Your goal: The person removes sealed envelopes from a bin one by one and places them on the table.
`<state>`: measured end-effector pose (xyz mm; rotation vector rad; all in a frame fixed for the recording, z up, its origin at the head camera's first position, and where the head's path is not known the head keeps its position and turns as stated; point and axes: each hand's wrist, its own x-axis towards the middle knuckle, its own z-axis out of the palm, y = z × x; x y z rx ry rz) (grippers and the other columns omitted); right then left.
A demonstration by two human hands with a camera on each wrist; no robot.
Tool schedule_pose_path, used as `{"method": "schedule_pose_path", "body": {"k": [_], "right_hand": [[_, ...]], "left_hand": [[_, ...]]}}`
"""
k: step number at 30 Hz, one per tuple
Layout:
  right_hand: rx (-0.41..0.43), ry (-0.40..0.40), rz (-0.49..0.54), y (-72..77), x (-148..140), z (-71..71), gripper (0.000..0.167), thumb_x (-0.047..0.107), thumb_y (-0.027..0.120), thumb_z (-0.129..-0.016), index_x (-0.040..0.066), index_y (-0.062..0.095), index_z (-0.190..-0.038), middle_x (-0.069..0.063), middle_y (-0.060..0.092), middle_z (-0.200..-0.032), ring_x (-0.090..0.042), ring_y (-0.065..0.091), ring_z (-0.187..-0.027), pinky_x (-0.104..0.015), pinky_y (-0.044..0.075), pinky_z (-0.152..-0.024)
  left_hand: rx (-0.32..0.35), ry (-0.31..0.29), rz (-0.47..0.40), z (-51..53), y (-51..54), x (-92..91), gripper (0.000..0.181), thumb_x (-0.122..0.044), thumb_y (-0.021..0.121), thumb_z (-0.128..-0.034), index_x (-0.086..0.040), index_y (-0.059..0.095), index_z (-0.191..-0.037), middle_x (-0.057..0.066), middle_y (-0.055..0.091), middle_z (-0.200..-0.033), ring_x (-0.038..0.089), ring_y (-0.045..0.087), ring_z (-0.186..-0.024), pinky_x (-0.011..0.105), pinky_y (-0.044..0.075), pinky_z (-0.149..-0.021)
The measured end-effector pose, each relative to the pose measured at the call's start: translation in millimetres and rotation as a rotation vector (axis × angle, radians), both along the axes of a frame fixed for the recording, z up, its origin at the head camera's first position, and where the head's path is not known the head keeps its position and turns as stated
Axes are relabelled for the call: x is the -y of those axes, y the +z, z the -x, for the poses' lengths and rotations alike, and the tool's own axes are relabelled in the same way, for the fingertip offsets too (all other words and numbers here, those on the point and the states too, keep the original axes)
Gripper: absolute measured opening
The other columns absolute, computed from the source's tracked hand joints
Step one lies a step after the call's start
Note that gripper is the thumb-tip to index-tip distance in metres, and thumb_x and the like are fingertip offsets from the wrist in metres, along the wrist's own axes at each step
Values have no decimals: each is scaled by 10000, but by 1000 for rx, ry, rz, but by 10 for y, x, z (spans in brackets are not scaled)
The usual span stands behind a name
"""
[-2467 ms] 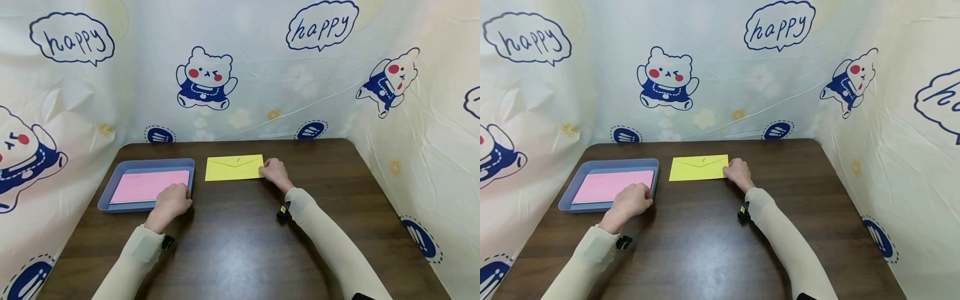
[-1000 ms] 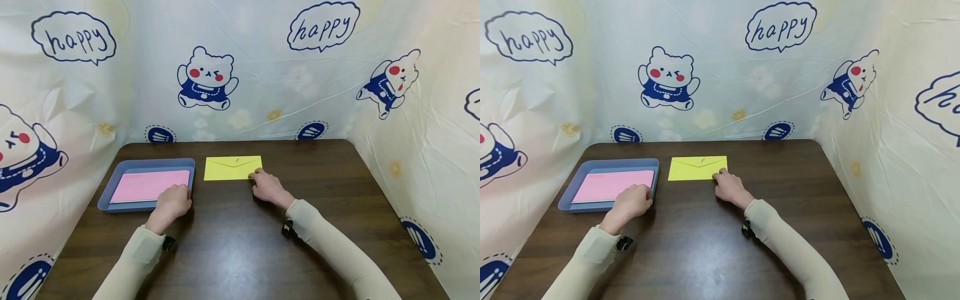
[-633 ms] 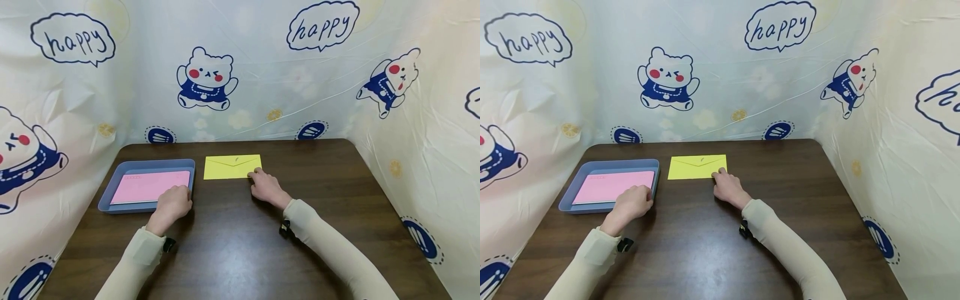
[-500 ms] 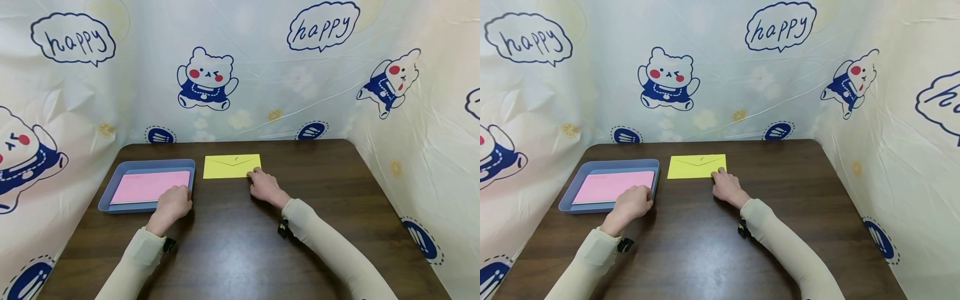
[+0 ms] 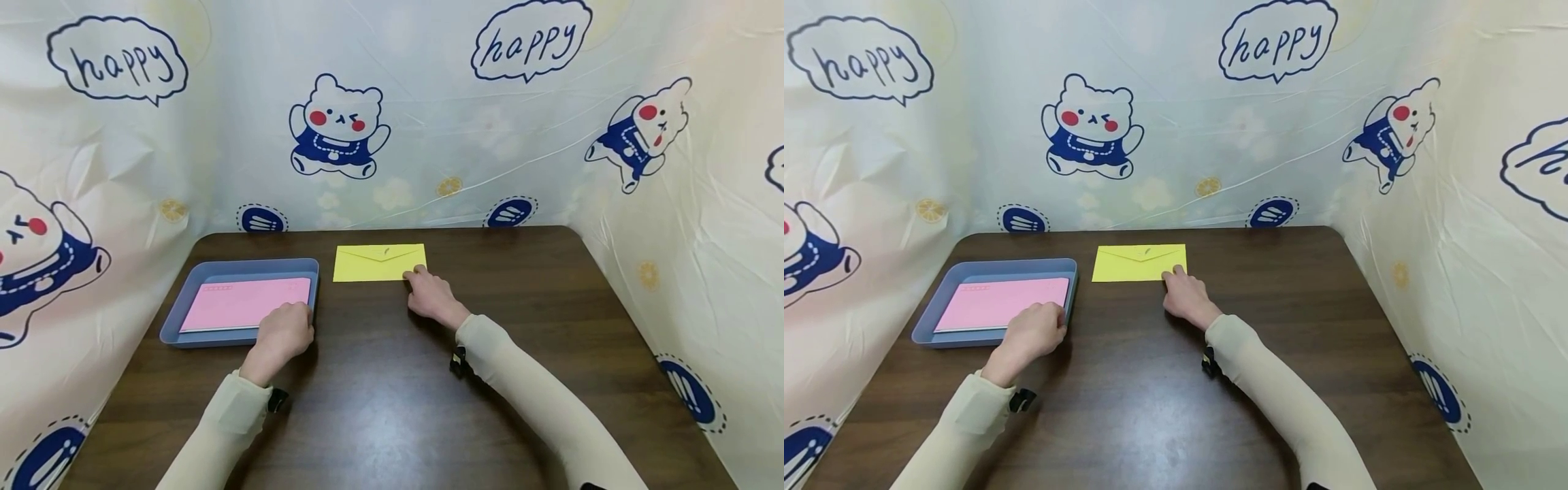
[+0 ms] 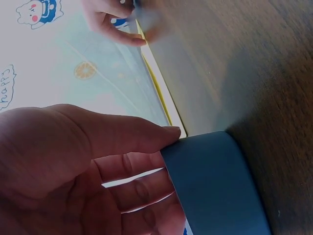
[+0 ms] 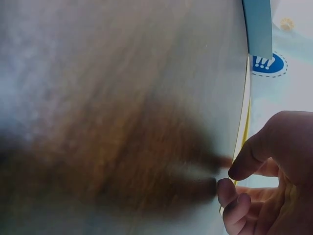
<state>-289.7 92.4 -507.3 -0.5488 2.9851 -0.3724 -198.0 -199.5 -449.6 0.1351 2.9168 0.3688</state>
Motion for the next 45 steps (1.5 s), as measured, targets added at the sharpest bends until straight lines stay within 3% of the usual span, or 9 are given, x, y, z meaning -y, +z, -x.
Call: {"method": "schedule_pose_path", "body": {"k": [5, 24, 35, 45], "right_hand": [[19, -9, 4, -7, 7, 27, 515, 80, 526, -986, 82, 568, -1499, -183, 486, -1519, -406, 673, -1102, -531, 583, -794], [61, -16, 17, 6, 25, 153, 560, 75, 500, -990, 90, 510, -1551, -187, 435, -1567, -386, 663, -1092, -482, 570, -709], [66, -19, 5, -6, 65, 217, 577, 58, 501, -992, 99, 484, -1567, -186, 403, -1593, -388, 652, -1116, -483, 559, -702], [68, -27, 0, 17, 82, 219, 589, 58, 499, -985, 104, 470, -1571, -181, 387, -1606, -411, 640, -1163, -533, 569, -783]], "left_hand": [[4, 2, 9, -4, 1, -12, 135, -55, 686, -920, -54, 679, -786, 94, 588, -699, 278, 562, -635, 424, 489, -558], [10, 5, 0, 0, -19, -12, 143, -39, 677, -919, -61, 675, -778, 84, 568, -670, 268, 554, -617, 397, 467, -537], [-34, 1, 16, -14, -44, -25, 193, -21, 637, -926, -66, 652, -740, 88, 574, -681, 269, 554, -620, 428, 478, -525], [-25, 7, 10, -25, -19, -31, 176, -25, 648, -925, -62, 662, -753, 86, 563, -668, 273, 550, -613, 409, 467, -524]]}}
